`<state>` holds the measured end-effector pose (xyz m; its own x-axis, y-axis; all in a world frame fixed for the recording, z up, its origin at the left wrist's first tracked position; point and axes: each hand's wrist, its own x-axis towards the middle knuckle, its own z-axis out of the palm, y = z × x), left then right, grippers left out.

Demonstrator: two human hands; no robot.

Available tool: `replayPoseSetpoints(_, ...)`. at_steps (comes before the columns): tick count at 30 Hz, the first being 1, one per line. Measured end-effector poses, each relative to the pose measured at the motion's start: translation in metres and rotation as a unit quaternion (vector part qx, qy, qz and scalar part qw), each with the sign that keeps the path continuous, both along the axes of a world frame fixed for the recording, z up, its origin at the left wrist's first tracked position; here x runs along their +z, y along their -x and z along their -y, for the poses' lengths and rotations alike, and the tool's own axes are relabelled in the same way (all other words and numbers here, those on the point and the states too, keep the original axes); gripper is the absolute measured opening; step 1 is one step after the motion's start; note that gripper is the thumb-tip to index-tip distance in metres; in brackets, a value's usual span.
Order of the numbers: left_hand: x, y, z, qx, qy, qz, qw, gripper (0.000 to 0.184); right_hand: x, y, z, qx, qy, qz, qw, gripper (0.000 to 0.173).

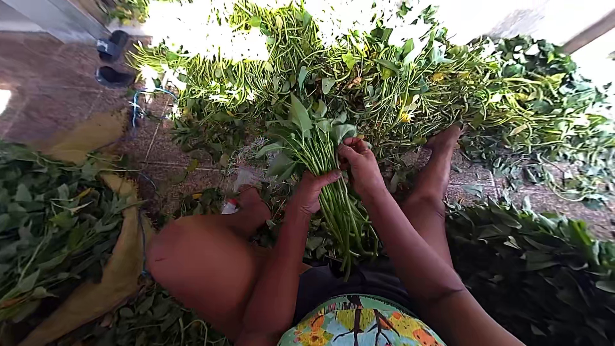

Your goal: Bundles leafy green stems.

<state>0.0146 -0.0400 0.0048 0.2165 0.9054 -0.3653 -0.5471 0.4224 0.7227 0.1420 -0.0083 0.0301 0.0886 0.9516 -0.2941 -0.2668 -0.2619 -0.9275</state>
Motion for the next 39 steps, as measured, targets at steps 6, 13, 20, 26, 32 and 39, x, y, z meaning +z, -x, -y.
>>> replayPoseSetpoints(6, -0.006, -0.002, -0.006, 0.031, 0.033, 0.046, 0.998, 0.017, -0.013, -0.002, -0.01, -0.04, 0.015, 0.021, 0.999, 0.013)
replayPoseSetpoints(13, -0.007, 0.002, -0.01, -0.025, -0.03, 0.116, 0.992, 0.014, -0.01, -0.043, -0.061, 0.155, -0.059, 0.207, 0.964, 0.027)
replayPoseSetpoints(20, 0.005, 0.015, -0.014, 0.078, -0.064, 0.133, 0.986, 0.054, -0.071, -0.177, -0.206, -0.088, 0.122, 0.452, 0.88, 0.057)
replayPoseSetpoints(26, 0.004, 0.016, -0.018, 0.091, -0.054, 0.078, 0.991, 0.015, 0.005, -0.166, -0.176, -0.203, -0.072, 0.335, 0.917, 0.041)
replayPoseSetpoints(32, 0.004, 0.009, -0.024, 0.129, -0.02, 0.08, 0.988, 0.013, 0.013, -0.158, -0.138, -0.119, -0.153, 0.07, 0.979, 0.023)
replayPoseSetpoints(39, 0.002, 0.013, -0.016, 0.127, -0.052, 0.053, 0.989, 0.018, 0.046, -0.158, -0.106, 0.055, -0.264, -0.04, 0.962, 0.024)
